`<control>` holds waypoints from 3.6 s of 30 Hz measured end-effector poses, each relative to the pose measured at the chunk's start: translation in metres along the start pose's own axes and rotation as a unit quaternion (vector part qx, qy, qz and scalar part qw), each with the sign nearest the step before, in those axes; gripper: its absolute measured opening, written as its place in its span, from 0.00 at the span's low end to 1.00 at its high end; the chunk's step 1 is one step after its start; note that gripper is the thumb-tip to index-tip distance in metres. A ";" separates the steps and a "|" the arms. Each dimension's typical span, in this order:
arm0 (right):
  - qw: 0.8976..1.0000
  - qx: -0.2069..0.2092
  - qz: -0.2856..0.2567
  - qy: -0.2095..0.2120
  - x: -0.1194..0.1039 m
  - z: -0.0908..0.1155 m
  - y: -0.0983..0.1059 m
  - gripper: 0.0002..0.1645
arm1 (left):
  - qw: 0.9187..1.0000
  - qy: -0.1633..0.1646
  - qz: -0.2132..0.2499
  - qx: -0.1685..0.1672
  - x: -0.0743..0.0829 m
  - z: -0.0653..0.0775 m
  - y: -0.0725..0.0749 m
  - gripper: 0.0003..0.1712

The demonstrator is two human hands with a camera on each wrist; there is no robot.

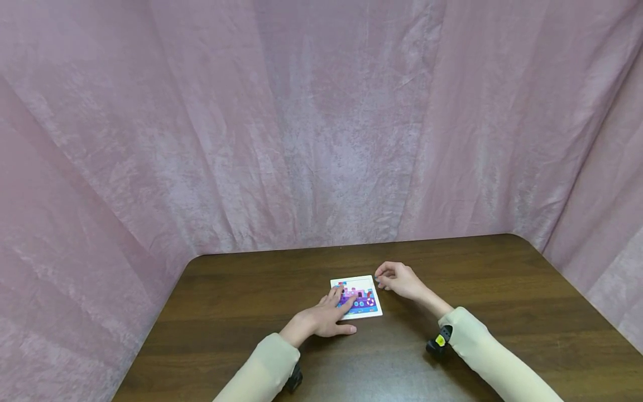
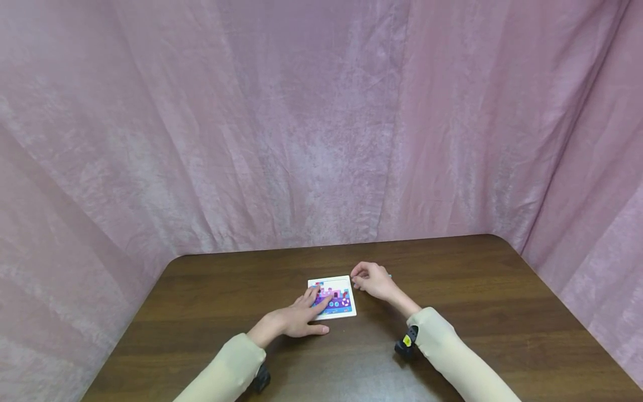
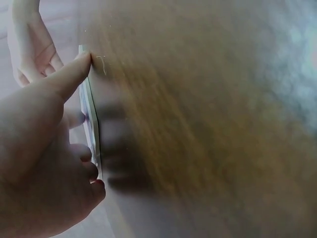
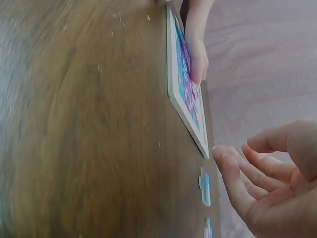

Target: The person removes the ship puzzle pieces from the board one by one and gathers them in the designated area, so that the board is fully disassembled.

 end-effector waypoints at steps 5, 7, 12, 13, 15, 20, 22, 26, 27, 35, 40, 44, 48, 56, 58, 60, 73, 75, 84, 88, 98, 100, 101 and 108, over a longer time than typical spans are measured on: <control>0.999 -0.027 0.003 0.021 -0.005 0.000 -0.009 0.09 | 1.000 0.005 -0.019 0.006 0.000 0.001 0.000 0.44; 0.999 -0.037 0.008 0.030 -0.006 0.001 -0.012 0.10 | 1.000 0.009 -0.027 0.002 0.002 0.004 0.001 0.44; 0.998 -0.045 0.023 0.036 -0.007 0.002 -0.016 0.10 | 0.998 0.002 -0.056 -0.001 0.007 0.009 0.001 0.44; 0.998 -0.046 0.025 0.038 -0.006 0.002 -0.016 0.10 | 0.998 -0.001 -0.065 0.000 0.008 0.010 0.000 0.44; 0.998 -0.048 0.028 0.038 -0.006 0.001 -0.017 0.10 | 0.997 -0.005 -0.077 0.001 0.008 0.011 -0.001 0.44; 0.997 -0.051 0.039 0.047 -0.007 -0.001 -0.018 0.09 | 0.996 -0.010 -0.088 0.004 0.007 0.014 -0.001 0.43; 0.996 -0.049 0.052 0.050 -0.008 -0.002 -0.019 0.08 | 0.996 -0.012 -0.085 0.004 0.006 0.014 -0.001 0.43; 0.994 -0.034 0.091 0.054 -0.010 -0.005 -0.022 0.07 | 0.997 -0.014 -0.071 -0.004 0.004 0.014 -0.001 0.43; 0.993 -0.031 0.098 0.055 -0.010 -0.006 -0.024 0.07 | 0.998 -0.014 -0.067 -0.006 0.004 0.014 -0.001 0.42; 0.992 -0.021 0.113 0.053 -0.014 -0.013 -0.033 0.09 | 0.998 -0.023 -0.060 -0.015 0.002 0.016 0.000 0.42; 0.992 -0.024 0.114 0.052 -0.017 -0.017 -0.039 0.10 | 0.998 -0.029 -0.061 -0.017 0.001 0.015 0.000 0.41; 0.991 -0.020 0.118 0.056 -0.018 -0.020 -0.044 0.10 | 0.998 -0.030 -0.058 -0.019 0.001 0.015 0.000 0.41; 0.990 -0.014 0.127 0.063 -0.018 -0.024 -0.049 0.10 | 0.998 -0.031 -0.051 -0.023 0.000 0.016 0.000 0.42; 0.989 -0.024 0.132 0.060 -0.018 -0.029 -0.054 0.10 | 0.998 -0.030 -0.050 -0.028 0.001 0.017 0.001 0.43; 0.989 -0.027 0.133 0.057 -0.017 -0.030 -0.056 0.11 | 0.998 -0.030 -0.050 -0.028 0.000 0.017 0.000 0.43; 0.989 -0.031 0.132 0.052 -0.017 -0.031 -0.056 0.11 | 0.998 -0.030 -0.048 -0.029 0.000 0.017 0.000 0.44; 0.996 -0.041 0.081 -0.005 -0.017 -0.030 -0.060 0.12 | 0.998 -0.034 -0.030 -0.037 -0.001 0.018 0.002 0.44; 0.997 -0.041 0.070 -0.009 -0.018 -0.029 -0.060 0.11 | 0.998 -0.034 -0.026 -0.038 -0.001 0.018 0.001 0.44; 0.999 -0.025 0.039 -0.013 -0.020 -0.031 -0.063 0.11 | 0.998 -0.040 -0.029 -0.034 -0.002 0.016 0.000 0.43; 0.999 -0.025 0.019 -0.022 -0.020 -0.033 -0.066 0.14 | 0.998 -0.044 -0.030 -0.032 -0.002 0.017 0.001 0.43; 1.000 0.013 0.013 -0.009 -0.018 -0.037 -0.067 0.08 | 0.998 -0.045 -0.025 -0.033 -0.003 0.017 0.001 0.43; 1.000 0.022 0.008 -0.019 -0.017 -0.037 -0.066 0.07 | 0.998 -0.045 -0.024 -0.032 -0.003 0.017 0.001 0.43; 0.999 0.026 0.005 -0.024 -0.017 -0.037 -0.066 0.07 | 0.998 -0.045 -0.025 -0.032 -0.003 0.017 0.001 0.43; 0.997 0.042 -0.042 -0.055 -0.013 -0.039 -0.063 0.07 | 0.998 -0.045 -0.029 -0.029 -0.003 0.019 0.000 0.43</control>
Point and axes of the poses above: each hand's wrist, its own z-axis away from the middle knuckle, its own y-axis out of the back of the hand, x = y × z, the point moved 3 cm from there along -z, towards the middle knuckle, and after that the axes turned 2 degrees about -y, right-handed, at the moved point
